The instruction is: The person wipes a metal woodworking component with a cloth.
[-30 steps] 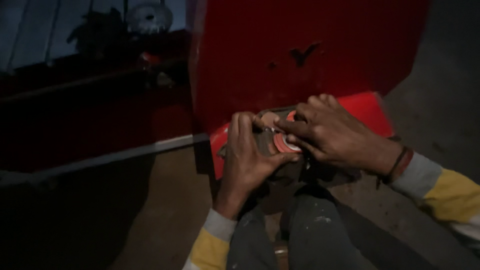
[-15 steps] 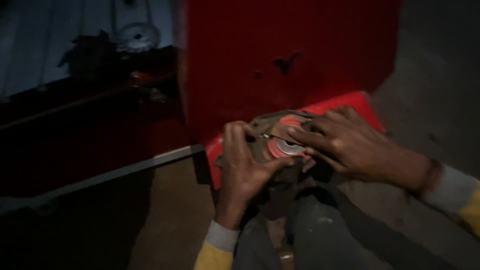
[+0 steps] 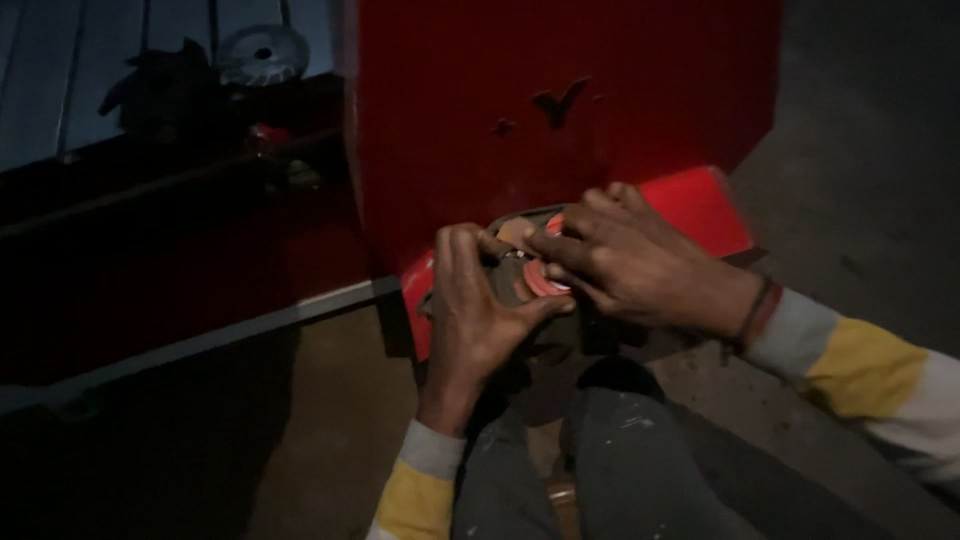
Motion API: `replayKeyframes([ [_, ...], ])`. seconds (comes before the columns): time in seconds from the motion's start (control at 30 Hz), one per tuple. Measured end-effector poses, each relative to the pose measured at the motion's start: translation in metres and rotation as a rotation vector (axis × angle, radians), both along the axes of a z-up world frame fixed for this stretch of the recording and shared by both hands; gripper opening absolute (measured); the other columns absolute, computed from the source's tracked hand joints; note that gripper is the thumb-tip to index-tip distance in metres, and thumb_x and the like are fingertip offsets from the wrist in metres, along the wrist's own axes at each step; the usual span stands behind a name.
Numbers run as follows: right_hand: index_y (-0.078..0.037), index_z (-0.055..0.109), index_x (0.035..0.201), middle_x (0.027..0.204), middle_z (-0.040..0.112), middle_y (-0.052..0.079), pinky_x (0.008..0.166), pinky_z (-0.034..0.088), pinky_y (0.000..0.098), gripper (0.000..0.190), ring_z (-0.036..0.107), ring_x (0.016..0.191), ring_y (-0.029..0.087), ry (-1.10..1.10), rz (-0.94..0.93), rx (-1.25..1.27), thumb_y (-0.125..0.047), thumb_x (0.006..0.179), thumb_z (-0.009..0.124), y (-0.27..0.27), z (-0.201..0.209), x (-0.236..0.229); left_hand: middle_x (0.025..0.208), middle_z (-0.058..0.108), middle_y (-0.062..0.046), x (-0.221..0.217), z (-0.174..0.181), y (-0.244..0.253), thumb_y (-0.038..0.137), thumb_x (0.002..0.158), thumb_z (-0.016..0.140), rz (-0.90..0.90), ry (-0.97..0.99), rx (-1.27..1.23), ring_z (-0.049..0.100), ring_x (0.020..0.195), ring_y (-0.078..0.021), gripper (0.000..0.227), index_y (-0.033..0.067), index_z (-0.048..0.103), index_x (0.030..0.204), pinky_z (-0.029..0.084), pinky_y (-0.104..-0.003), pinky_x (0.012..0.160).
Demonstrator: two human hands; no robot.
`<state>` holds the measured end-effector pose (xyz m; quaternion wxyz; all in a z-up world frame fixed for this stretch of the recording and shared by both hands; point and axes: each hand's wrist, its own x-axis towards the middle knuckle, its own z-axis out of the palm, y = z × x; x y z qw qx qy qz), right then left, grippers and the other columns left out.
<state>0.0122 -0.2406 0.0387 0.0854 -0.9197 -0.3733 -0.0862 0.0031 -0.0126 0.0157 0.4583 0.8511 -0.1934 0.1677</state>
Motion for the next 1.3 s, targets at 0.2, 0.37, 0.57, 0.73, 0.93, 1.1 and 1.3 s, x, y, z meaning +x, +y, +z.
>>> replayKeyframes([
  [0.2,-0.022,0.039,0.154,0.111,0.067,0.012,0.081,0.041,0.0493,0.065,0.063,0.104,0.027,-0.114,0.029,0.01,-0.04,0.094,0.057,-0.004,0.019,-0.015,0.106,0.049,-0.008,-0.005,0.009,0.004,0.044,0.057,0.101,-0.009,-0.057,-0.018,0.058,0.099,-0.0275,0.086,0.0058,0.047,0.113,0.054,-0.044,0.081],
  [0.37,-0.028,0.04,0.163,0.105,0.065,0.009,0.084,0.041,0.0466,0.064,0.057,0.089,0.027,0.169,-0.108,-0.232,-0.038,0.101,0.054,0.013,0.016,0.008,0.108,0.048,-0.01,-0.003,0.004,-0.003,0.047,0.06,0.1,0.011,-0.03,-0.008,0.058,0.101,-0.028,0.086,0.0058,0.046,0.111,0.055,-0.043,0.08],
  [0.57,-0.037,0.043,0.158,0.111,0.066,0.004,0.09,0.038,0.0472,0.065,0.057,0.086,0.019,0.166,-0.205,-0.322,-0.041,0.093,0.053,-0.021,0.028,-0.011,0.107,0.049,-0.01,0.001,0.009,0.007,0.048,0.054,0.1,0.021,-0.001,-0.028,0.057,0.1,-0.0287,0.09,0.0051,0.046,0.112,0.054,-0.044,0.084],
  [0.73,-0.023,0.048,0.152,0.107,0.065,0.01,0.091,0.04,0.0497,0.053,0.057,0.096,0.025,-0.018,-0.039,-0.125,-0.041,0.101,0.051,-0.013,0.011,0.006,0.109,0.049,-0.011,0.0,0.003,0.001,0.044,0.058,0.101,0.002,-0.03,0.001,0.057,0.104,-0.0293,0.087,0.0046,0.047,0.113,0.053,-0.046,0.082],
  [0.93,-0.031,0.045,0.157,0.107,0.067,0.005,0.086,0.04,0.0488,0.063,0.057,0.088,0.022,0.109,-0.104,-0.262,-0.039,0.095,0.052,-0.029,0.033,-0.012,0.109,0.047,-0.01,-0.001,0.006,0.005,0.043,0.062,0.1,0.003,-0.047,-0.012,0.058,0.103,-0.0278,0.083,0.006,0.045,0.113,0.055,-0.044,0.084],
  [1.1,-0.018,0.046,0.155,0.113,0.068,0.014,0.087,0.041,0.0472,0.06,0.059,0.099,0.029,-0.184,0.094,-0.02,-0.034,0.098,0.055,-0.023,0.018,-0.001,0.103,0.045,-0.012,-0.004,0.009,-0.007,0.043,0.057,0.102,0.022,-0.043,0.056,0.054,0.096,-0.0301,0.085,0.0049,0.045,0.108,0.052,-0.046,0.079],
  [1.3,-0.036,0.037,0.159,0.108,0.067,0.008,0.085,0.042,0.0472,0.065,0.06,0.1,0.022,0.21,-0.197,-0.311,-0.043,0.096,0.053,-0.02,0.024,-0.021,0.104,0.047,-0.011,-0.006,0.014,-0.005,0.043,0.057,0.1,0.005,-0.036,0.017,0.056,0.099,-0.03,0.087,0.0046,0.045,0.112,0.053,-0.046,0.08],
])
